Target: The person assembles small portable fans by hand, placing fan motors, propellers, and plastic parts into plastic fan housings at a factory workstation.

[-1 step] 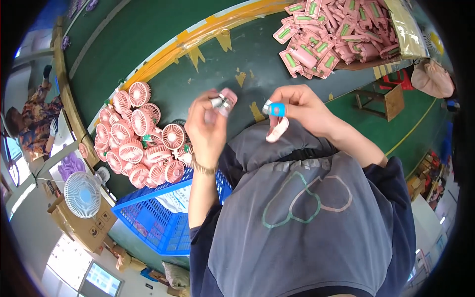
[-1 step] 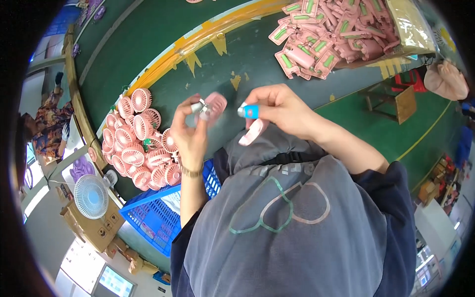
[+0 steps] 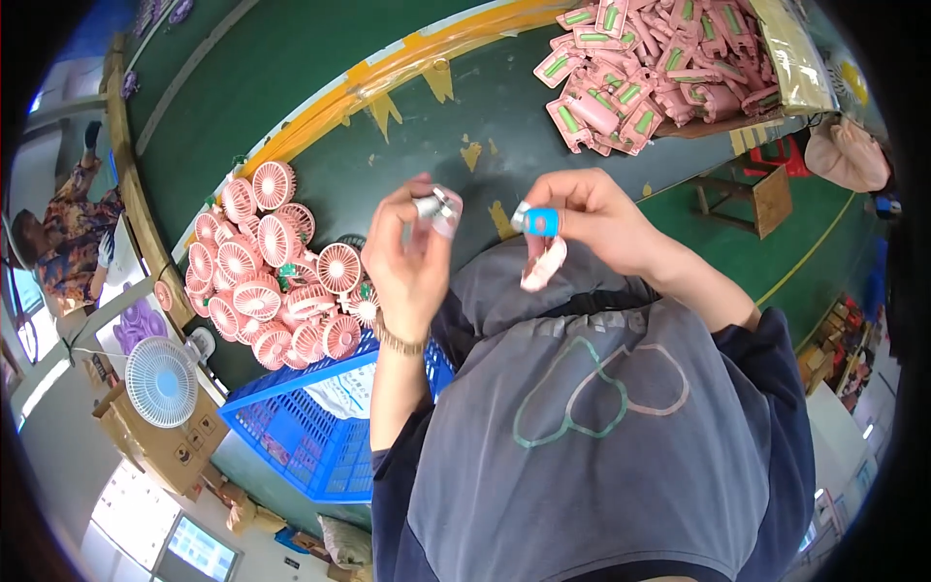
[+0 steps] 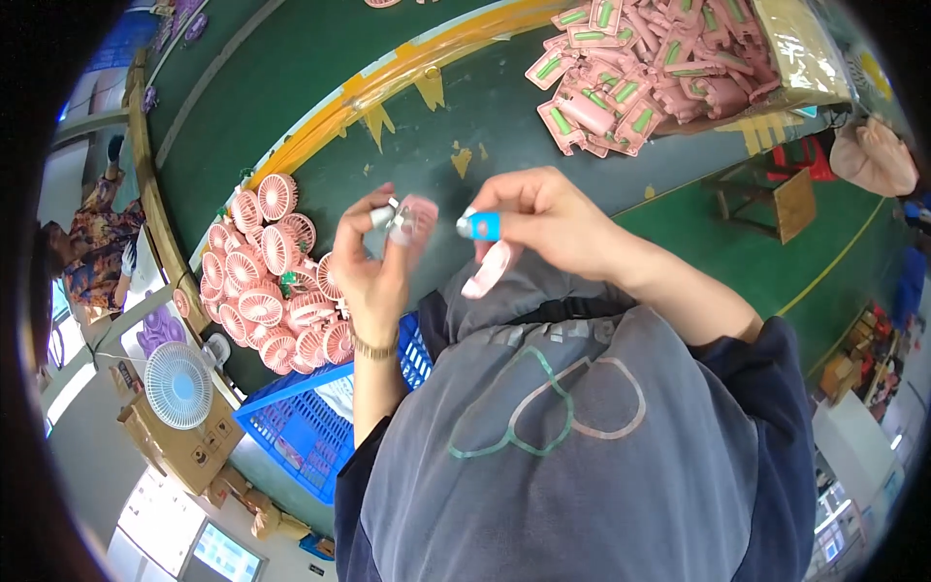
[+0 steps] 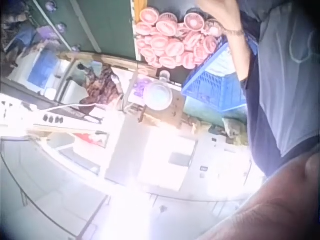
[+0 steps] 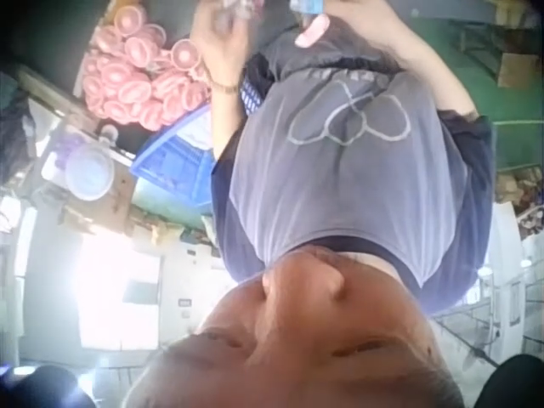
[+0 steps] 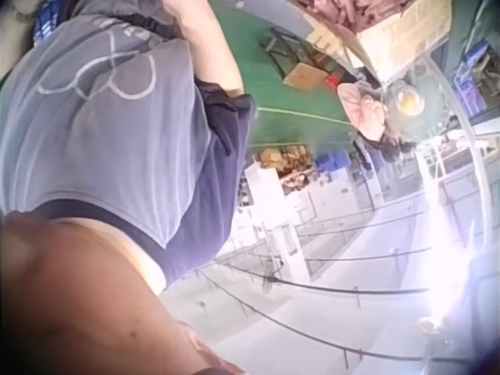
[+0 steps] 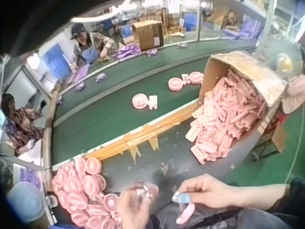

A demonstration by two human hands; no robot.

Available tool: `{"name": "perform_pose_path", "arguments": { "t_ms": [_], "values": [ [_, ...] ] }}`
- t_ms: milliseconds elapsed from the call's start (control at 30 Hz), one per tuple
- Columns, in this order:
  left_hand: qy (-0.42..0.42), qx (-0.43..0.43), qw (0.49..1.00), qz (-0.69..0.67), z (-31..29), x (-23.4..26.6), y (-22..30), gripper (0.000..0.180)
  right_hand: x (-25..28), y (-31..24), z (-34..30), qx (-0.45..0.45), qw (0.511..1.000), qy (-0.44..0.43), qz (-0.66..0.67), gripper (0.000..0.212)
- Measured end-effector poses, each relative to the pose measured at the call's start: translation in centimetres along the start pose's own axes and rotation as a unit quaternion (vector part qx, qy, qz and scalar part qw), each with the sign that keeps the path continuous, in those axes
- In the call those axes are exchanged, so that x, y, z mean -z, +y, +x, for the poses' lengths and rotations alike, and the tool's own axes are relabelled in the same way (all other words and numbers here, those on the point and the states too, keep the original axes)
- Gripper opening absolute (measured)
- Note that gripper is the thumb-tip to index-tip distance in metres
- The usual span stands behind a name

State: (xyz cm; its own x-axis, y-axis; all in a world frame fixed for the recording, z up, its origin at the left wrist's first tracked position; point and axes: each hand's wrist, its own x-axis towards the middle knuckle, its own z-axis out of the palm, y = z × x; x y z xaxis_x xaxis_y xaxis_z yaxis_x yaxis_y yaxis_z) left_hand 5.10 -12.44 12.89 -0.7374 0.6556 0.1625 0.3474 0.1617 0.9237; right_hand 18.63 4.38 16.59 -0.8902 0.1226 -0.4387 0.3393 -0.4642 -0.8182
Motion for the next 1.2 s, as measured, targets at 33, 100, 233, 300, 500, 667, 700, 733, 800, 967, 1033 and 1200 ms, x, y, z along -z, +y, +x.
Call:
{"name": "perform_pose_path", "arguments": {
  "t_ms": [33, 100, 233, 300, 500, 667, 700, 733, 800, 967, 1033, 1200],
  "values": [
    [-0.005, 0.015, 0.998, -0.064, -0.1, -0.2, 2.0, 0.021, -0.7, -1.1, -0.8, 0.009, 1.000, -0.010, 0.000, 0.012],
    [-0.001, -0.004, 0.987, -0.164, -1.0, 0.2, 4.2, 0.020, -2.5, -2.4, -1.8, 0.022, 0.999, -0.033, 0.030, 0.012],
    [-0.012, 0.024, 0.969, -0.244, -2.3, 1.5, 8.0, 0.021, -4.4, -3.9, -3.6, 0.016, 0.998, -0.033, 0.052, 0.012],
    [-0.013, 0.028, 0.965, -0.262, -2.5, 1.8, 9.0, 0.026, -4.8, -4.2, -4.0, 0.026, 0.996, -0.040, 0.077, 0.012],
    [-0.037, 0.021, 0.967, -0.251, -3.1, 1.8, 9.4, 0.032, -4.6, -4.6, -4.3, 0.036, 0.994, -0.065, 0.083, 0.012],
    [-0.037, -0.029, 0.968, -0.245, -2.5, 1.8, 9.4, 0.026, -4.8, -5.1, -3.9, 0.022, 0.987, -0.090, 0.128, 0.012],
    [-0.032, -0.029, 0.972, -0.230, -2.5, 1.9, 9.3, 0.024, -4.8, -4.8, -3.7, 0.023, 0.985, -0.101, 0.139, 0.013],
    [-0.033, -0.029, 0.972, -0.230, -2.3, 2.0, 9.2, 0.024, -4.7, -4.6, -3.5, 0.024, 0.982, -0.111, 0.150, 0.013],
    [-0.061, -0.069, 0.982, -0.168, -1.7, 2.3, 8.9, 0.026, -4.5, -4.2, -3.2, 0.020, 0.977, -0.116, 0.178, 0.013],
    [-0.078, -0.060, 0.988, -0.120, -1.1, 2.1, 9.0, 0.021, -4.1, -4.4, -2.1, -0.027, 0.973, -0.095, 0.209, 0.015],
    [-0.071, -0.052, 0.991, -0.098, -0.6, 2.0, 8.4, 0.019, -3.5, -4.0, -1.3, -0.040, 0.973, -0.104, 0.200, 0.016],
    [-0.142, -0.015, 0.988, 0.058, 5.5, 0.6, 4.2, 0.019, 0.7, -1.1, 3.7, 0.016, 0.994, 0.032, 0.101, 0.016]
  ]
}}
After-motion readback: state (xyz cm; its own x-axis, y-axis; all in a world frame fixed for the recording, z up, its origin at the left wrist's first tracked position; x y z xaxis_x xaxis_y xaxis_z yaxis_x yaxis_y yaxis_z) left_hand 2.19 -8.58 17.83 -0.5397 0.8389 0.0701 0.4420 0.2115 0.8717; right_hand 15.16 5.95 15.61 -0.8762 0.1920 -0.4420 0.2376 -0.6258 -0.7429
